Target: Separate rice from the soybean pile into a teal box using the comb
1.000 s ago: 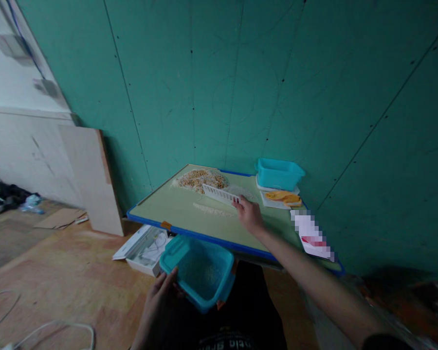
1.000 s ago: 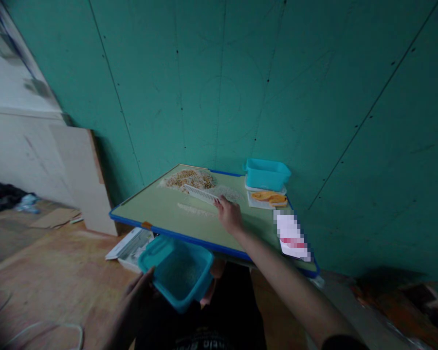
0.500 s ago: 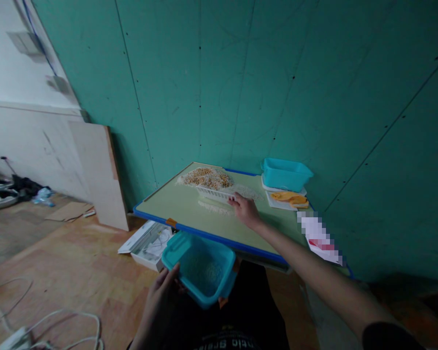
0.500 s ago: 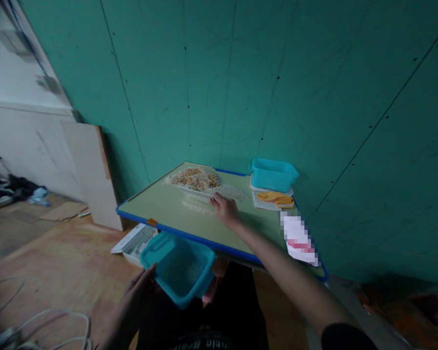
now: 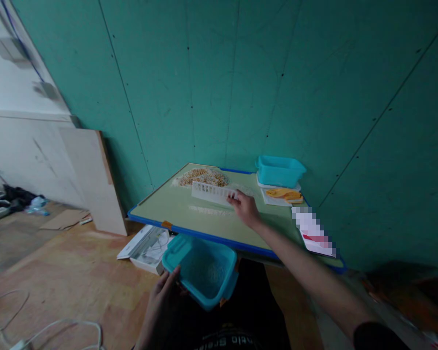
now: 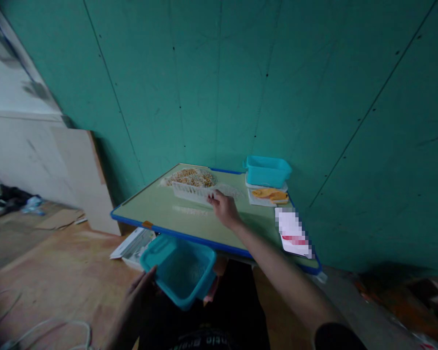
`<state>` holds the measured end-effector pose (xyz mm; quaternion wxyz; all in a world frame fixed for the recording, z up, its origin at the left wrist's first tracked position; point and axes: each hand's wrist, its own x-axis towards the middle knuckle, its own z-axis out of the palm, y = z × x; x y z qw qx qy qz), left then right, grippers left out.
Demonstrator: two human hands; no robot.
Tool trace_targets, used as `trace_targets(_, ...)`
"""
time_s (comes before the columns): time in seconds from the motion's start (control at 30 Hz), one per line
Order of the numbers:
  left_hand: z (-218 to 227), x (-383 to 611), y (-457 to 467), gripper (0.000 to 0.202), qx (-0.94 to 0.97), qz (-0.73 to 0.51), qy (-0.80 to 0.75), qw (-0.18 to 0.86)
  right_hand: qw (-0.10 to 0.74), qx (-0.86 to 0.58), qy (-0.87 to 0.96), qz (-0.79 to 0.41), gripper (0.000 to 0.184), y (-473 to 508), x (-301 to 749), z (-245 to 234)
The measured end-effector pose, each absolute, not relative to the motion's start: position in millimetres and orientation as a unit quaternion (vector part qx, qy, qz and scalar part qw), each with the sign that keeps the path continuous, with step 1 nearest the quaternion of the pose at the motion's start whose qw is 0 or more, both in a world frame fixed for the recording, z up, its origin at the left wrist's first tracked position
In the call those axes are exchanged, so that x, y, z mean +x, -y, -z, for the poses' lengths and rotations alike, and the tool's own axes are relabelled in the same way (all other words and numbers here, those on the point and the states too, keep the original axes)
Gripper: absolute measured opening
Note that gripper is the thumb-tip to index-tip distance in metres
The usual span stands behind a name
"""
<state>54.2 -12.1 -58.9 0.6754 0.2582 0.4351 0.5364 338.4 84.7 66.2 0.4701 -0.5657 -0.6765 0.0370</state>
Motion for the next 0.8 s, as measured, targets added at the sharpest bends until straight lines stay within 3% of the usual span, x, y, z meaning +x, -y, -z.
trace_targets(0.17,73.8,50.7,10.1,0.031,0.232,-0.534,-0.404,0.706,0.489,-0.610,0.623,-0.030,0.020,-46.4,378.0,-81.1)
trace_targets(0.43,69.8,66.3,17.5,0.038,0.212,-0.544,-0.413,0.699,0.444,-0.712,0.543,0.024,0.033,43.6,418.7,-61.9)
trace_targets(0.8,46.5,76.1,27.6,0.045,0.231,-0.534,-0.427,0.692,0.445,-0.690,0.571,-0.011,0.032,41.2,408.9,-66.6)
